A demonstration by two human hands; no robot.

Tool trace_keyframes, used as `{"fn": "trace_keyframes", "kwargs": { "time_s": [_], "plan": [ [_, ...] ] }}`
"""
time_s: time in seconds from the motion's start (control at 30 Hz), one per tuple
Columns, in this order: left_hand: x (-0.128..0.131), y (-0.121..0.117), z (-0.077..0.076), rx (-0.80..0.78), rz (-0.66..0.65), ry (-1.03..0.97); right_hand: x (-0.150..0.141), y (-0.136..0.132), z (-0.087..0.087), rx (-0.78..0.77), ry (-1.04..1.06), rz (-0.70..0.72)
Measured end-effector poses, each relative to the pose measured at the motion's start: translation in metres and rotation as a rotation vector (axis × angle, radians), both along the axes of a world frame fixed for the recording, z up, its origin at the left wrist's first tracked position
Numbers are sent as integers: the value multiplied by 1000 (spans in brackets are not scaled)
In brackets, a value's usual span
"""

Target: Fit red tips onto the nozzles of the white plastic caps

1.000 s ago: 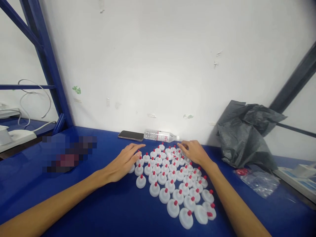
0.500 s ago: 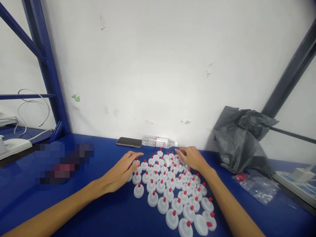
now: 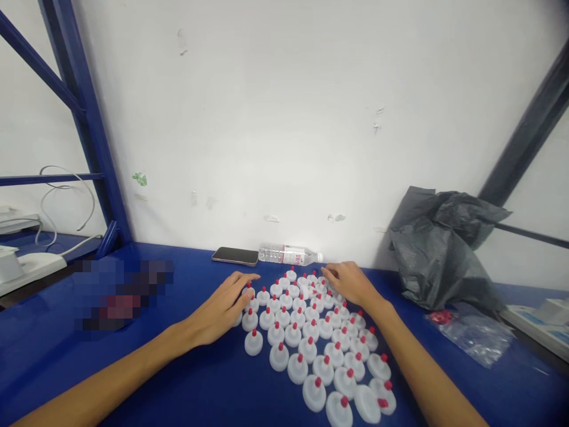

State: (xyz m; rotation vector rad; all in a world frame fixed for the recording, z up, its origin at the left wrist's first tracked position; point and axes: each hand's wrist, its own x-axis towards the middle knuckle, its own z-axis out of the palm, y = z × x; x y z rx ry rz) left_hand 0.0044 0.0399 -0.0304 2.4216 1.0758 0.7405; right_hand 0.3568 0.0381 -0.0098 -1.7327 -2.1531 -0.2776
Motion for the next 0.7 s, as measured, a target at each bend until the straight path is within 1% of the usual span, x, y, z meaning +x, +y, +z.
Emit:
{"fn": "trace_keyframes", "kwargs": {
  "time_s": [0.13,0.4,0.47,0.53,0.6,0.63,0.7],
  "plan": [
    [0,-1,2,-1,9,-15,0,1,0,-2,-4,-2],
    [-1,1,1,40,12,-12,-1,-2,1,-3,-2,-11],
    [1,-1,3,63,20,-11,-2,-2,1,-2,9,-15],
    [3,-4,11,119,35,-16,-3,-1,5,9,32,-26],
    [3,-12,24,234,57,-41,-4,-4,17,40,77,-45],
    [1,-17,32,309,67,-63,-5,-9,28,64,106,-57],
    [-5,-30,47,501,99,-178,-8,-28,57,136,178,-72]
  ]
}}
